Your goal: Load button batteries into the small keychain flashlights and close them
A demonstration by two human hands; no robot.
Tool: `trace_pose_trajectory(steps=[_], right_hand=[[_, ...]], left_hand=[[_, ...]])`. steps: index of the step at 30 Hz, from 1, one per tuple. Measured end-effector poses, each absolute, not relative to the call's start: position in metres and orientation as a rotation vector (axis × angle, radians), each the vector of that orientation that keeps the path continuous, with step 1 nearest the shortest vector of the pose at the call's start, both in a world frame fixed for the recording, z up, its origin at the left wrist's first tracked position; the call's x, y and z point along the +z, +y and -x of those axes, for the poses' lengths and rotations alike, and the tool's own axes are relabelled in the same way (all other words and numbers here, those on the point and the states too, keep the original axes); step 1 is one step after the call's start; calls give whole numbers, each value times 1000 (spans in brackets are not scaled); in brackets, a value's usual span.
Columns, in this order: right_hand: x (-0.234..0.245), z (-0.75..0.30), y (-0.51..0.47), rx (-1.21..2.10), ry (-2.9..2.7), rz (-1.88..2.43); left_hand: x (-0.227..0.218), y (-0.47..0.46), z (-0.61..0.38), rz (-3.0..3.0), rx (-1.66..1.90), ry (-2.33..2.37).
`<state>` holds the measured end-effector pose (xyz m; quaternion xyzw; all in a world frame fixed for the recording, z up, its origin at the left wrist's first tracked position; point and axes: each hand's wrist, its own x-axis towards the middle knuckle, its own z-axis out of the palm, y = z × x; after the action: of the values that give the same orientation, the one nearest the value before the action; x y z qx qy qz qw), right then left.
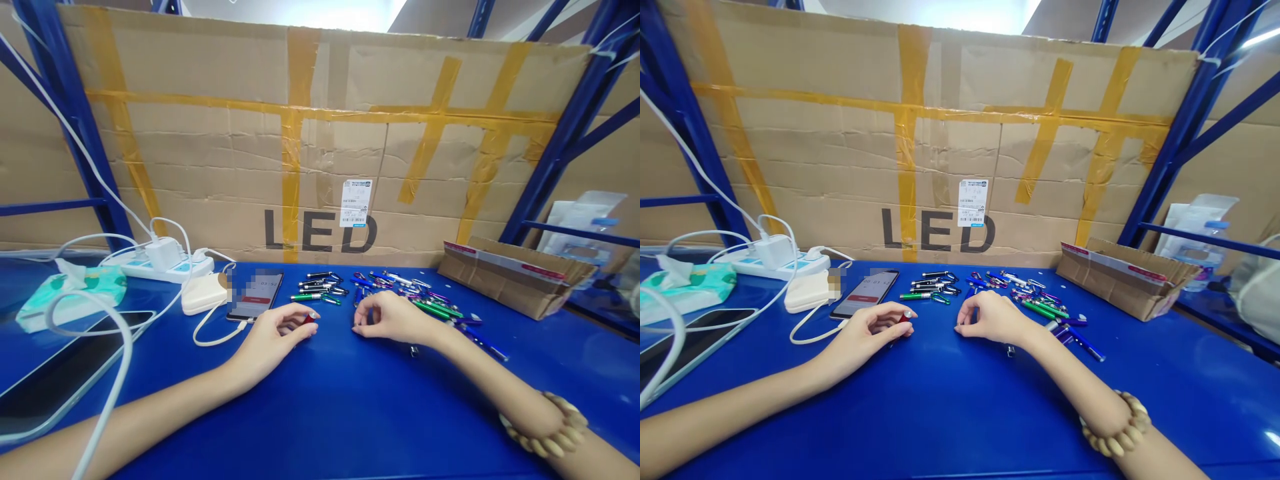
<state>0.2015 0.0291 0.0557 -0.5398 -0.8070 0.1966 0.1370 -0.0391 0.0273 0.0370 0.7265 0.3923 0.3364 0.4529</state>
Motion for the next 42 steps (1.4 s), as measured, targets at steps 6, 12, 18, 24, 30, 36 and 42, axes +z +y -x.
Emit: trace_pose_trajectory(steps=[6,12,18,24,30,36,42], right_hand=[[58,-179,20,476,-2212,1436],[57,-162,11,956,-1978,1286],[52,-156,9,1110,-1916,1264],[50,-155,10,1025,-1947,1265],[51,-153,6,1108,-1976,1280],[56,-155,9,992,-1983,1305],[82,-205,18,749,-2265,1401]], left_hand=[[40,25,38,-1907,812,964],[38,26,40,-2009,783,899],[36,26,40,-2081,774,877],[36,25,37,-2036,779,865],[33,26,37,-1994,785,784],[37,27,37,-1930,775,823],[39,28,37,-1740,799,901]])
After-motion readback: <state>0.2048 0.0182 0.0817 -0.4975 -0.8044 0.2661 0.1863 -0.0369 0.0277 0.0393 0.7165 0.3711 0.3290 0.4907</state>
